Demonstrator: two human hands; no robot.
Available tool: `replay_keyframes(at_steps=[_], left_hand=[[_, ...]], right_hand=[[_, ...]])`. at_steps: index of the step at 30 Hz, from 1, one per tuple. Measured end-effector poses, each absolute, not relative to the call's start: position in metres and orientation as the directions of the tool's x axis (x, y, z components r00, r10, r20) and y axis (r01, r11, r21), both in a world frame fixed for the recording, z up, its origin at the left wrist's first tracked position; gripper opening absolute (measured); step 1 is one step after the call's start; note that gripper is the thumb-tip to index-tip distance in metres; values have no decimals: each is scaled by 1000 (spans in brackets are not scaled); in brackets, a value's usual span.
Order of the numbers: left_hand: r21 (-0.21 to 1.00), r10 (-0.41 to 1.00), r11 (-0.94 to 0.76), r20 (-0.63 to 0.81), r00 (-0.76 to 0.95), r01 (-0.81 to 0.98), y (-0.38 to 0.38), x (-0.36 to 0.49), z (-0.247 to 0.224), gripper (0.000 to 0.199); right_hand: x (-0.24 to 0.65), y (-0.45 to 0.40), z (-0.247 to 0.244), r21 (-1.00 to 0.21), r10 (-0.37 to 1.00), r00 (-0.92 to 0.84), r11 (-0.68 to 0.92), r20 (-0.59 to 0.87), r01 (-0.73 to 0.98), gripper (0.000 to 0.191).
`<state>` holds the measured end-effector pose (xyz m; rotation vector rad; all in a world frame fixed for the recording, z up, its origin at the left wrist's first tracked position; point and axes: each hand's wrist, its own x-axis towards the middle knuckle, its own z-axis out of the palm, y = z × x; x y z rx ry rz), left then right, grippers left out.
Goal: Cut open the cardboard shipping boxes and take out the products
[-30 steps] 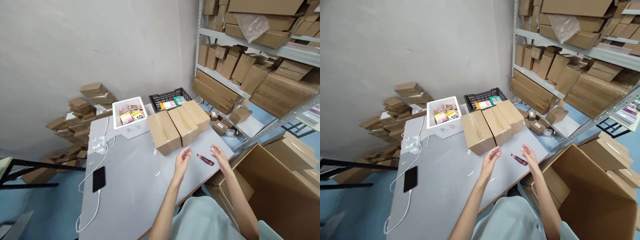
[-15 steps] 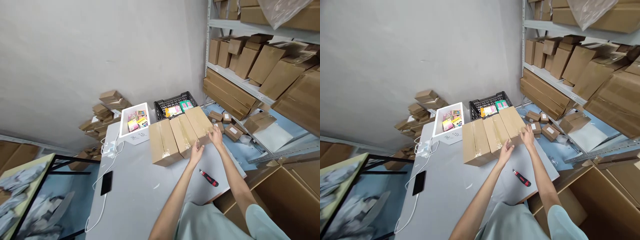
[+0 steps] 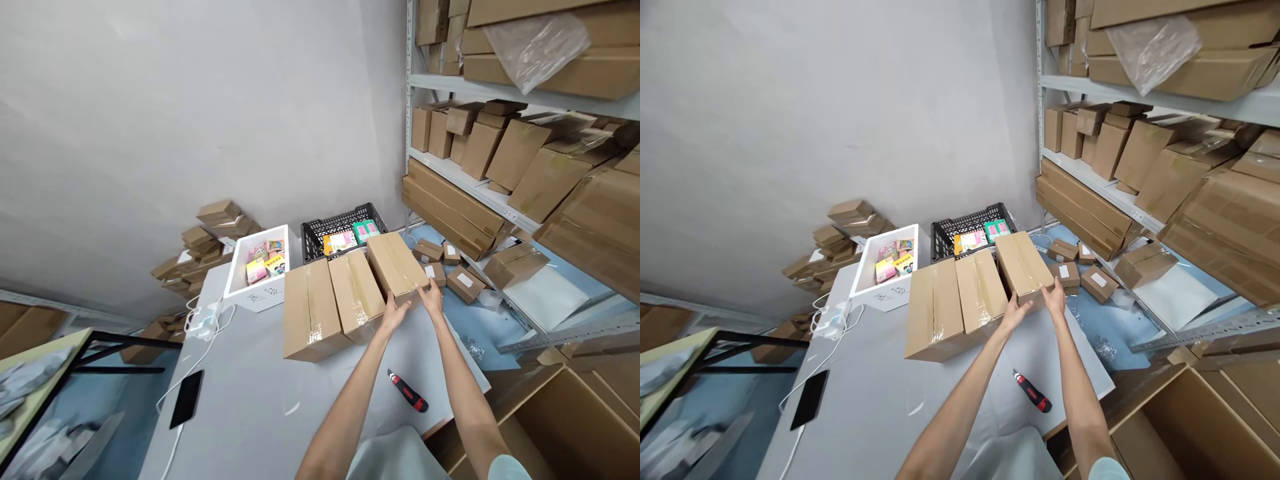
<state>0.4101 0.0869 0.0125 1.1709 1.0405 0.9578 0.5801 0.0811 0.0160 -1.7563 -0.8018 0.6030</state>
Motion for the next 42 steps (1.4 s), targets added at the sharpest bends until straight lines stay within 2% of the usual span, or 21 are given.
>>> replay_keyframes(at_steps=[3, 6, 10, 12, 15, 18, 23, 29, 35, 39, 42], left_hand=[[982, 960, 188, -181, 213, -10, 61, 403, 16, 120], [989, 966, 146, -137, 220, -24, 27, 393, 26, 104], [992, 969, 64, -35, 245, -109, -14, 385, 56, 82], [990, 969, 47, -13, 248, -131, -31, 381, 74, 78], [989, 967, 25, 12, 253, -144, -57, 365, 97, 77], [989, 974, 17, 17, 227, -144, -83, 331, 112, 75], [983, 981, 16, 20, 192, -182, -110, 240, 116, 65], [978, 999, 6, 4, 47, -209, -132, 123, 81, 51], [989, 984, -35, 10, -176, -141, -146, 18, 24, 37], [969, 957, 21, -90, -275, -247, -152, -35, -10, 26], [946, 946, 38, -139, -295, -323, -152, -58, -31, 28]], right_hand=[[579, 54, 21, -954, 735, 676, -237, -52, 184, 79], [571, 2, 31, -948, 697, 715, -257, -49, 186, 79], [545, -81, 64, -929, 629, 772, -229, 86, 290, 75], [525, -118, 90, -913, 602, 780, -200, 172, 356, 77], [486, -166, 126, -856, 570, 782, -245, 252, 455, 77], [438, -206, 151, -794, 602, 729, -245, 326, 557, 69], [351, -253, 156, -780, 686, 610, -100, 395, 618, 57], [245, -292, 134, -768, 856, 454, -113, 246, 630, 64], [151, -330, 97, -828, 990, 135, -51, 30, 558, 70], [113, -335, 66, -761, 965, -232, 61, -120, 646, 73], [99, -327, 49, -676, 879, -406, 141, -250, 723, 73]])
